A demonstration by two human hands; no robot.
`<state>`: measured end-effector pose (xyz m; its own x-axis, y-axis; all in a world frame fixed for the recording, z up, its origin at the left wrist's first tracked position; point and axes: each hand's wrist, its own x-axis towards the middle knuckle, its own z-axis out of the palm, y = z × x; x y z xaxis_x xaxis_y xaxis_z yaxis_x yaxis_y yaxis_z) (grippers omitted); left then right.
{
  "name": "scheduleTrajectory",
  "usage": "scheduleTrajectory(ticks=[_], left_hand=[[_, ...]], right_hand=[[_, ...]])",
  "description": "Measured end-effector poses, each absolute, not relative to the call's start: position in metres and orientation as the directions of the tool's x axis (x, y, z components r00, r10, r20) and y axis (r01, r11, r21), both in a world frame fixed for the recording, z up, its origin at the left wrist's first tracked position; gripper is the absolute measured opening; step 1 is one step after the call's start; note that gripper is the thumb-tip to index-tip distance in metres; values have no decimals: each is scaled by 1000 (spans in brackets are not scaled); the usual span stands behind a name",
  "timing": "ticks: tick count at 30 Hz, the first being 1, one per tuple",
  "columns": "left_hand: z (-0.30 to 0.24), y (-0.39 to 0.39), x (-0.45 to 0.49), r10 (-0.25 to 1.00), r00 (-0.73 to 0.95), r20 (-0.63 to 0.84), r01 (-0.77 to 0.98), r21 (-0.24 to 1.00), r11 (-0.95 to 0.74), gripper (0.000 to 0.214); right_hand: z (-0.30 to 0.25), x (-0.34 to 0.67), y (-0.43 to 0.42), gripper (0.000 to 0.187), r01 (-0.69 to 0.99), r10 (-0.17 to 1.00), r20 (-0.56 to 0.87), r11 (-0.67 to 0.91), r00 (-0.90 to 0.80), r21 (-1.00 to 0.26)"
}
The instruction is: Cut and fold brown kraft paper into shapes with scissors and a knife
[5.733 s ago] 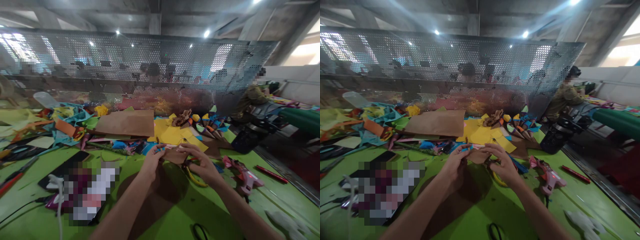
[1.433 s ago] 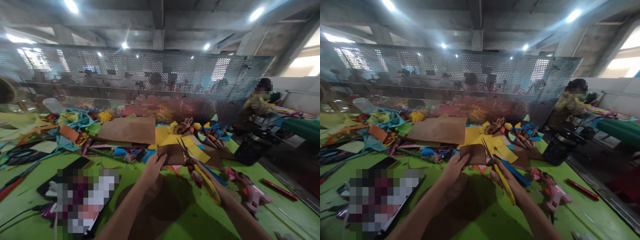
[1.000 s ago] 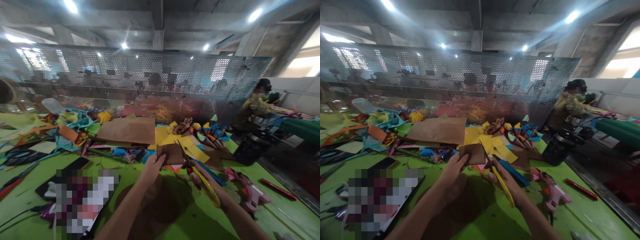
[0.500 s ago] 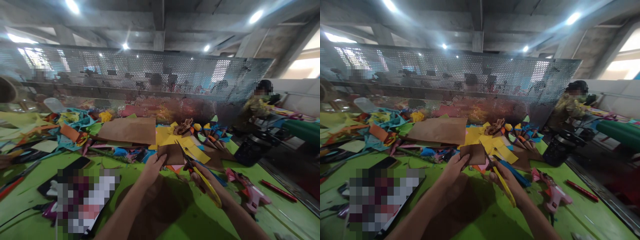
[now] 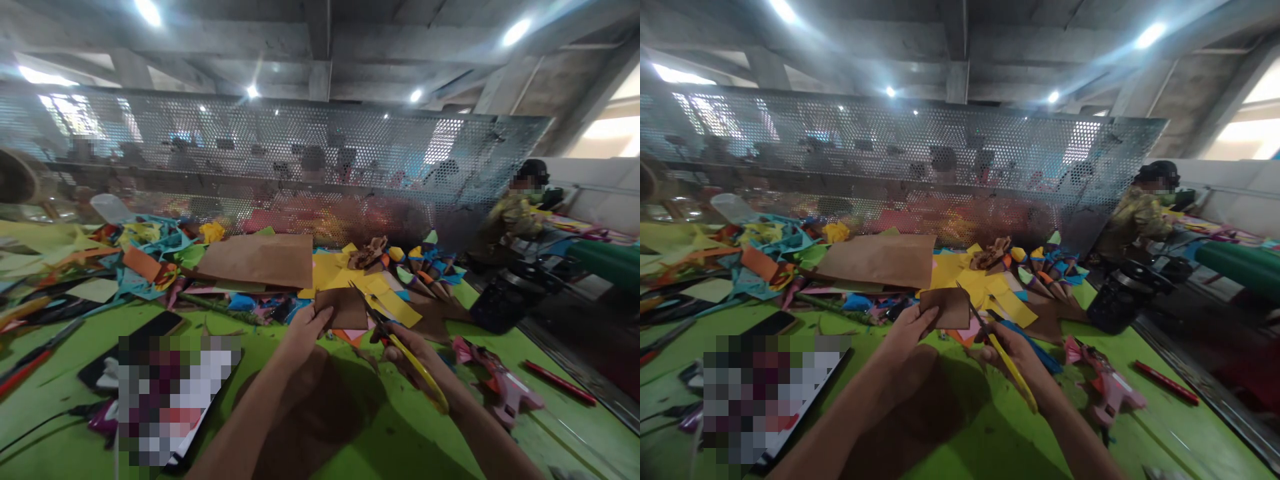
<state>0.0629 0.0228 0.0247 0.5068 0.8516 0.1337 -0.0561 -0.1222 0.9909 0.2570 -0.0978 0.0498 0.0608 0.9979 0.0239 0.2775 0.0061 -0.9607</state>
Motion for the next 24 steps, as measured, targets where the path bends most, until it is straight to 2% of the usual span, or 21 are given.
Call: scheduleTrajectory(ticks=[8, 18, 24], left_hand=[[31, 23, 60, 839, 529, 127, -63, 992, -111, 37], [22, 34, 54, 781, 605, 155, -181, 982, -55, 36], [25, 37, 49, 758, 633, 155, -128, 987, -95, 37]], right_hand=[[47, 263, -97, 49, 319, 999, 33, 18, 40, -947], [47, 270, -92, 46, 407, 994, 105, 84, 30, -910], [45, 275, -89, 37, 451, 995, 97, 72, 32, -889]])
